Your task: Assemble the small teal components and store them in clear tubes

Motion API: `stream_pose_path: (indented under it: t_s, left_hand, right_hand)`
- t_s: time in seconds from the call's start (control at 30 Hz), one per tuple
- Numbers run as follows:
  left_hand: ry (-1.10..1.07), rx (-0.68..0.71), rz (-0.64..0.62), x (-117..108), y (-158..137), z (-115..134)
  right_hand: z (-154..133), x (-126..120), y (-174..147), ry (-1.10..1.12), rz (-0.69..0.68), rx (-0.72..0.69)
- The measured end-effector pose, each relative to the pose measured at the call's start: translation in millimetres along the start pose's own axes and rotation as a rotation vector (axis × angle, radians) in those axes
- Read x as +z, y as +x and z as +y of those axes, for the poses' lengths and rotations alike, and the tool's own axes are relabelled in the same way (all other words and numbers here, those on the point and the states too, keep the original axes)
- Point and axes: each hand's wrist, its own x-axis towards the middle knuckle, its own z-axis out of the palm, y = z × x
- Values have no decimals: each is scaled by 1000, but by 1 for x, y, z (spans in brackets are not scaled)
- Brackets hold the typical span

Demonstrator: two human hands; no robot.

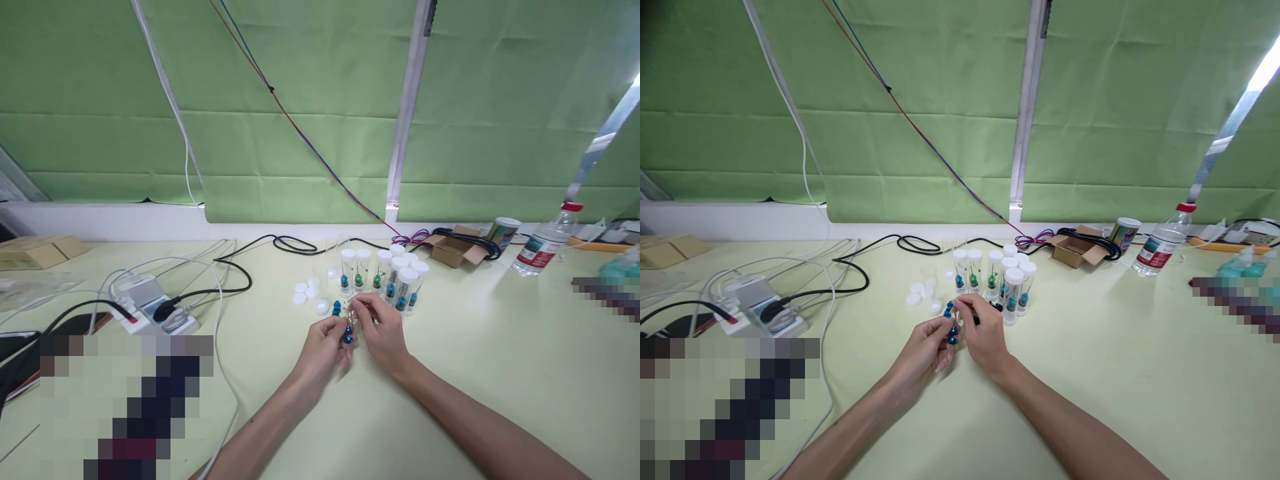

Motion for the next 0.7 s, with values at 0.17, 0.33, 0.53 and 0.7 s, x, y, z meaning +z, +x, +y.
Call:
stream_pose_path:
  t_s: [0.17,0.33,0.53,0.7]
  left_hand:
    - [7,7,-17,0,1,-2]
    - [4,16,-21,0,0,-1]
    - [0,15,-17,1,0,-1]
    - [-3,15,-19,1,-1,-1]
  right_hand:
    - [0,0,-1,31,-13,16]
    - [0,0,-1,32,-20,14]
    - [0,0,-1,30,-28,20]
    - [0,0,0,37,-38,25]
